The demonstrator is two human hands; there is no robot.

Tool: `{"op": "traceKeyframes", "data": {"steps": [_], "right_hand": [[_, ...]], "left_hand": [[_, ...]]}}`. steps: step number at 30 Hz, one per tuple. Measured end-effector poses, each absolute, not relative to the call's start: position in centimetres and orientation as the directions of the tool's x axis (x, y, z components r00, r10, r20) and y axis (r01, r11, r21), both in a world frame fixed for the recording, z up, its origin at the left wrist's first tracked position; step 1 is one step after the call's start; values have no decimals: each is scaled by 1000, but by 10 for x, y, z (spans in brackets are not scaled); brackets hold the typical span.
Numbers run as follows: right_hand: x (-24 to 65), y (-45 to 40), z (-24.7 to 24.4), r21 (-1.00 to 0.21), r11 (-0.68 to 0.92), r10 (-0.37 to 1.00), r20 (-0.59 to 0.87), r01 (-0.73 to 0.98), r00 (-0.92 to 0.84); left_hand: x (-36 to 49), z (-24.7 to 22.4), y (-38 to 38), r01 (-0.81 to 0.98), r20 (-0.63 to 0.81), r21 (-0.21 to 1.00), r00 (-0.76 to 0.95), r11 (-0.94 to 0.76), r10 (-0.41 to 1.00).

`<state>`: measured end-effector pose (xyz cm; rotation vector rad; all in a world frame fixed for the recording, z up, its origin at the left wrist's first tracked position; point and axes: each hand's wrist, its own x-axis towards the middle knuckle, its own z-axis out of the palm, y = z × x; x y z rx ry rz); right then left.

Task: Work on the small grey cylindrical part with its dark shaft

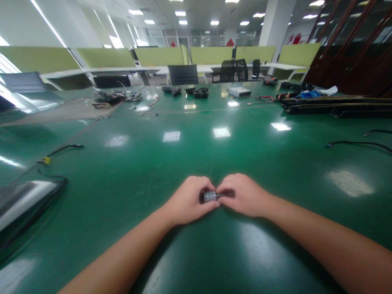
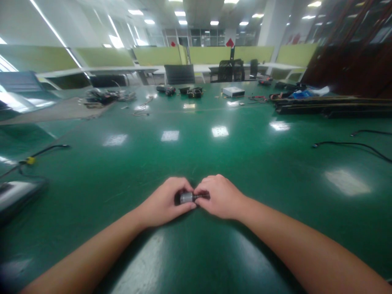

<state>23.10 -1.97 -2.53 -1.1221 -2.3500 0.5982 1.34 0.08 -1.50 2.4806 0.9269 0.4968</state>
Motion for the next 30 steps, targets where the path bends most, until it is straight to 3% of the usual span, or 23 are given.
{"op": "traceKeyframes", "data": {"steps": [14, 30], "right_hand": [[250, -13, -26, -493, 614, 767, 191, 616, -612], [277, -8, -1, -653, 339, 817, -153, 677, -556]], "left_hand": [[11, -20, 3, 544, 150, 515, 703, -662, 695], [-6, -12, -6, 545, 138, 531, 700, -649, 701]]}}
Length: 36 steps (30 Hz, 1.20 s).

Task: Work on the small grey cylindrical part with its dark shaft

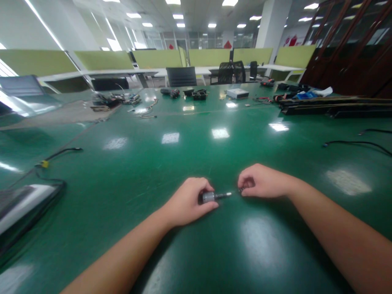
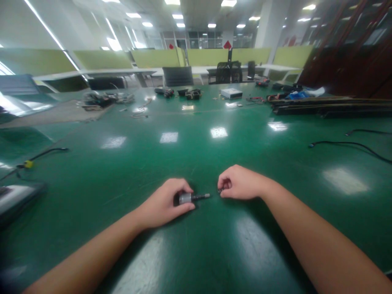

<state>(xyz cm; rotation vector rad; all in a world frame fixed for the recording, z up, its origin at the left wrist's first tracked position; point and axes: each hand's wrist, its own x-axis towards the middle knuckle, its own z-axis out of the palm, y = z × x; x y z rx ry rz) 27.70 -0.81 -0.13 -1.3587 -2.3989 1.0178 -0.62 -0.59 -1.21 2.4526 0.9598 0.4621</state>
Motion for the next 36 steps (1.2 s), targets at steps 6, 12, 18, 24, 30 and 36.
{"op": "traceKeyframes", "data": {"steps": [6, 12, 18, 24, 30, 36], "right_hand": [[268, -11, -3, -689, 343, 814, -121, 638, -568], [250, -13, -19, -687, 439, 822, 47, 580, -567], [238, -14, -29, -603, 578, 773, 186, 550, -607], [239, -14, -31, -569, 610, 758, 216, 552, -615], [239, -14, -29, -602, 575, 777, 188, 554, -601], [240, -14, -30, -608, 573, 777, 189, 550, -601]], "left_hand": [[-4, -10, -6, 544, 139, 524, 705, -656, 696], [8, -14, 0, 521, 163, 527, 713, -671, 682], [16, -20, 4, 518, 176, 531, 706, -670, 686], [17, -18, 4, 516, 159, 522, 724, -679, 672], [16, -16, 4, 494, 160, 527, 742, -692, 651], [16, -17, 4, 513, 155, 512, 734, -689, 661]]}}
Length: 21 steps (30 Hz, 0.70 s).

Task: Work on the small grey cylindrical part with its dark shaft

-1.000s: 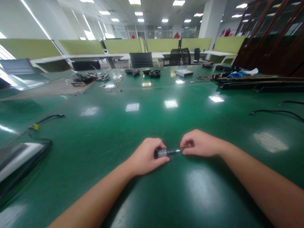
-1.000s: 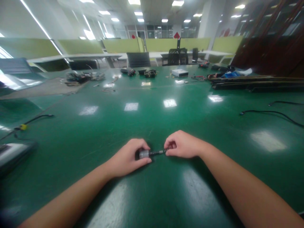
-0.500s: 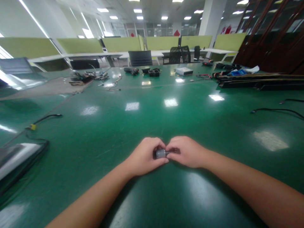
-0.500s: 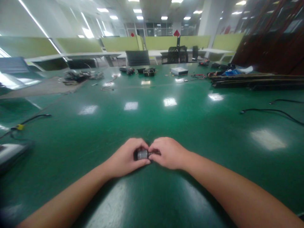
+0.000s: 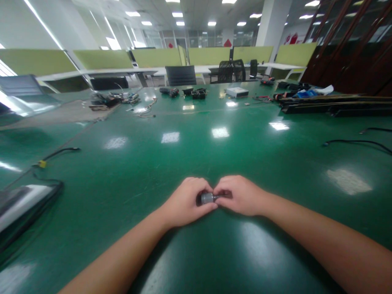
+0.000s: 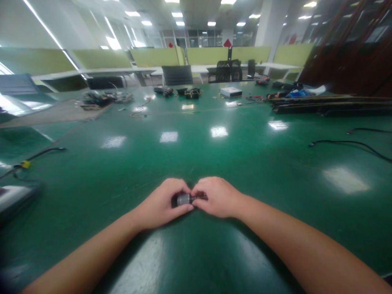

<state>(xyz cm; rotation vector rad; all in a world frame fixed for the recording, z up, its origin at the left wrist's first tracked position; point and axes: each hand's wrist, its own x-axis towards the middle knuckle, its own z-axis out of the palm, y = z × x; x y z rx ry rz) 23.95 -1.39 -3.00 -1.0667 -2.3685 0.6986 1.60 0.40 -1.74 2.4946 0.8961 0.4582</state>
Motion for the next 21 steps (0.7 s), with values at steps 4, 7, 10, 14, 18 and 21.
{"op": "traceKeyframes", "data": {"steps": [4, 7, 10, 14, 18, 21], "right_hand": [[240, -14, -30, -602, 579, 770, 184, 550, -610], [241, -14, -29, -603, 574, 774, 180, 553, -607], [244, -14, -27, -617, 554, 784, 162, 559, -599], [247, -14, -24, -627, 537, 791, 141, 564, -595], [249, -14, -22, -614, 533, 792, 120, 583, -598], [251, -14, -22, -608, 528, 795, 108, 593, -597]], "left_hand": [[16, -18, 4, 514, 154, 510, 734, -690, 662], [16, -18, 4, 519, 152, 509, 731, -687, 665], [14, -19, 3, 518, 155, 511, 730, -686, 666], [14, -18, 3, 519, 143, 513, 734, -683, 665], [12, -18, 3, 529, 137, 509, 729, -679, 671], [10, -19, 3, 535, 141, 509, 721, -674, 679]]}}
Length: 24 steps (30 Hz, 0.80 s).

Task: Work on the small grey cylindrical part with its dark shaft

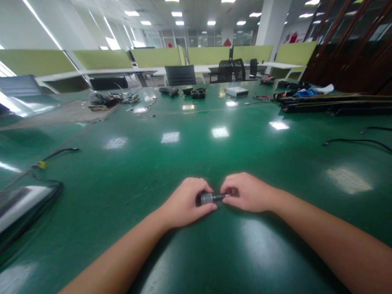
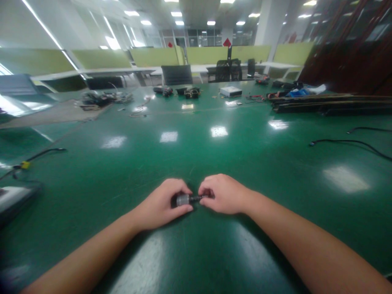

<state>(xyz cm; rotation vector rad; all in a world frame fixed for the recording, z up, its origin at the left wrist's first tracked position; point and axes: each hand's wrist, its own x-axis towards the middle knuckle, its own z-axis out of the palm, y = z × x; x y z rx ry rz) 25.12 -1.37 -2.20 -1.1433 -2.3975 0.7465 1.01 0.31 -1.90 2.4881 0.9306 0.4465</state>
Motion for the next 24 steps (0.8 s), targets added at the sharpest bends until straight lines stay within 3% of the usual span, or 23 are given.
{"op": "traceKeyframes", "data": {"steps": [12, 20, 24], "right_hand": [[275, -4, -18, -576, 512, 794, 32, 638, -607], [279, -2, -15, -680, 401, 813, -45, 613, -581], [272, -6, -14, -681, 423, 797, -33, 597, -603]], "left_hand": [[1, -20, 0, 536, 139, 516, 718, -668, 682], [-2, -17, -2, 529, 137, 518, 725, -672, 675], [1, -15, -1, 524, 144, 518, 726, -676, 672]]}}
